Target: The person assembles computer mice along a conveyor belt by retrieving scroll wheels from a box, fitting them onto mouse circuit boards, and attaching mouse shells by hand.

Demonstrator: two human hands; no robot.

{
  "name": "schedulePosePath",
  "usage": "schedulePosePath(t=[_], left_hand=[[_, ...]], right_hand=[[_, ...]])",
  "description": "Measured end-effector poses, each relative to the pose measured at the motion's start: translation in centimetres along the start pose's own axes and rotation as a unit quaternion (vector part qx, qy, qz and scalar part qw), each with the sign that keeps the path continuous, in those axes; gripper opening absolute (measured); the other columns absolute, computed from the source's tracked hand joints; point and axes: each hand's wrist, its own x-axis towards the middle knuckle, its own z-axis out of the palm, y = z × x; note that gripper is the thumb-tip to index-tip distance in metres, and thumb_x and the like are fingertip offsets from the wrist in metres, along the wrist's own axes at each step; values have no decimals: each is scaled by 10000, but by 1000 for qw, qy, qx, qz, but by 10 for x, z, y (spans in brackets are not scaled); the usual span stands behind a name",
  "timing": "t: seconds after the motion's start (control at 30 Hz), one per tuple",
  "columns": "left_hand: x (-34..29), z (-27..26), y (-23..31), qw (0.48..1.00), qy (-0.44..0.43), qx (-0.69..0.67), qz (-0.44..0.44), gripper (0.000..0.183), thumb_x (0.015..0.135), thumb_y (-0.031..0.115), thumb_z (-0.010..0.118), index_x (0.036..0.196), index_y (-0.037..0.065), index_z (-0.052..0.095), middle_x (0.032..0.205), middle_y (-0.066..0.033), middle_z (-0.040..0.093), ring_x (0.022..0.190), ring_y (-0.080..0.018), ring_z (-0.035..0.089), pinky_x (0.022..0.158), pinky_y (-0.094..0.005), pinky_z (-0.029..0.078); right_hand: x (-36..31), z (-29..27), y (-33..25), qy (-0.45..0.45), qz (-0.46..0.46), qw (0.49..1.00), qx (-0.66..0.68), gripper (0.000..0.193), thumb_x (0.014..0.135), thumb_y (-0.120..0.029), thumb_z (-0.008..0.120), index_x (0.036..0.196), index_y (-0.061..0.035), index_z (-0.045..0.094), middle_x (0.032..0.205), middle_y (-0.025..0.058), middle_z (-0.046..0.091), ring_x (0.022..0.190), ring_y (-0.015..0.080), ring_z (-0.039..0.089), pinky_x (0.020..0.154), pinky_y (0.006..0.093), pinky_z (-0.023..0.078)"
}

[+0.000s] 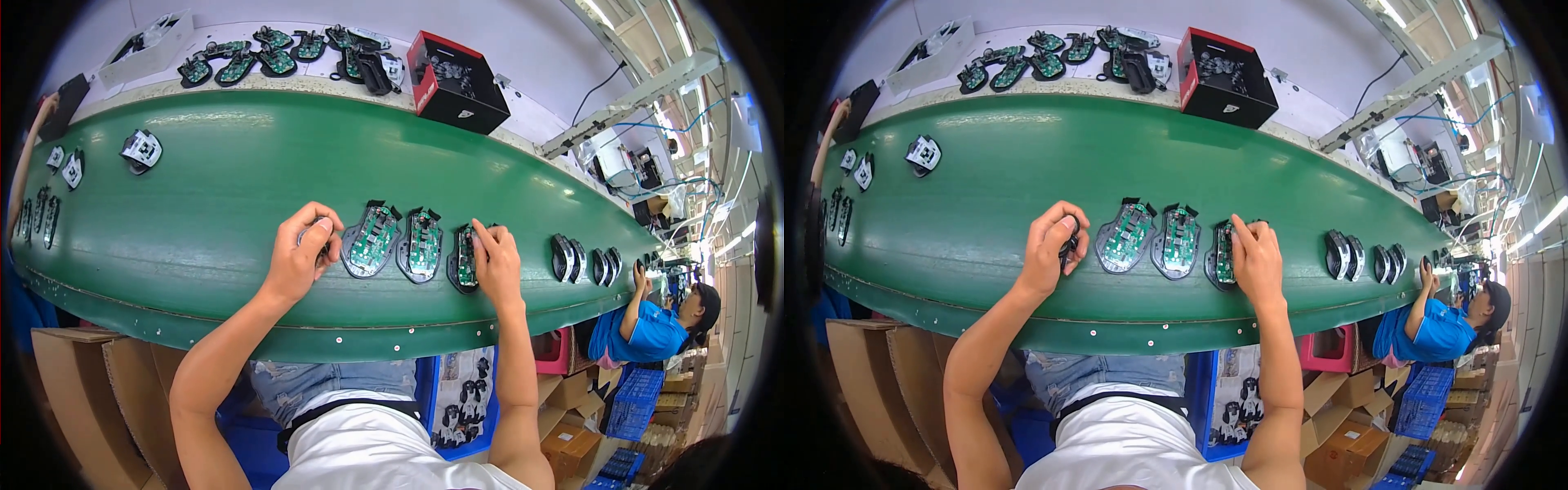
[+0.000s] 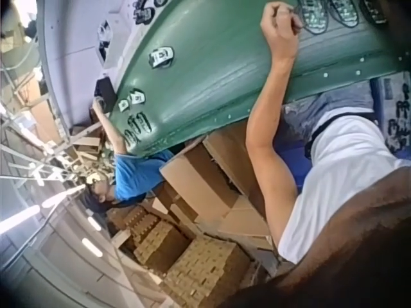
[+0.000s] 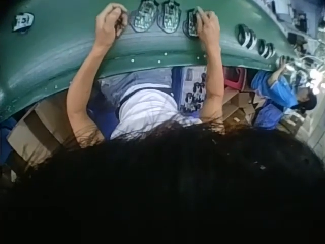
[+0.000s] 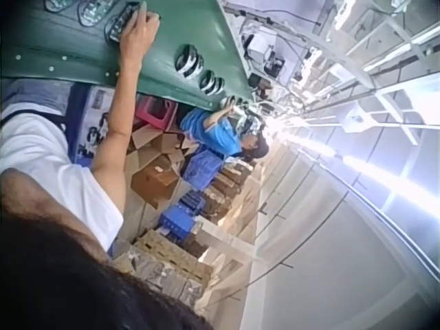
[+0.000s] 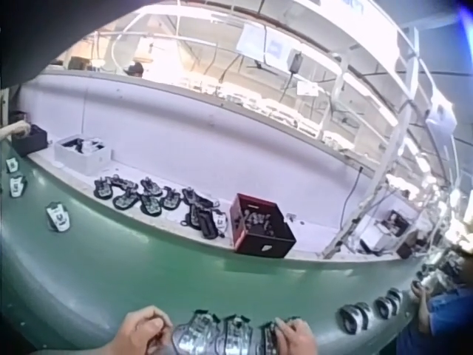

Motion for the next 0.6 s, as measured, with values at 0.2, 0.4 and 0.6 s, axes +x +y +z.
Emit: schedulePosePath(t=[0.2,0.4,0.6], left_hand=[[0,-1,0,1000,4,15,-2,225,995,235,483,960,27,562,657,-45,570,493,-55,447,397,-210,320],[3,5,-1,999,8,52,1,274,969,289,453,965,30,543,642,-70,556,448,-79,419,386,-224,323],[1,-5,-5,999,11,35,1,215,996,230,477,961,34,559,650,-47,566,473,-60,434,395,-213,310]], right_hand=[[-1,-1,-3,-66,-16,992,-106,449,911,-122,595,1350,-34,566,1024,118,550,916,288,550,786,409,475],[6,-9,10,-144,2,982,-126,517,909,-153,558,1407,-24,506,1024,140,564,937,311,562,819,424,475],[19,-19,15,-148,68,977,141,459,883,-68,557,1338,-9,562,932,172,596,886,346,588,815,446,492]])
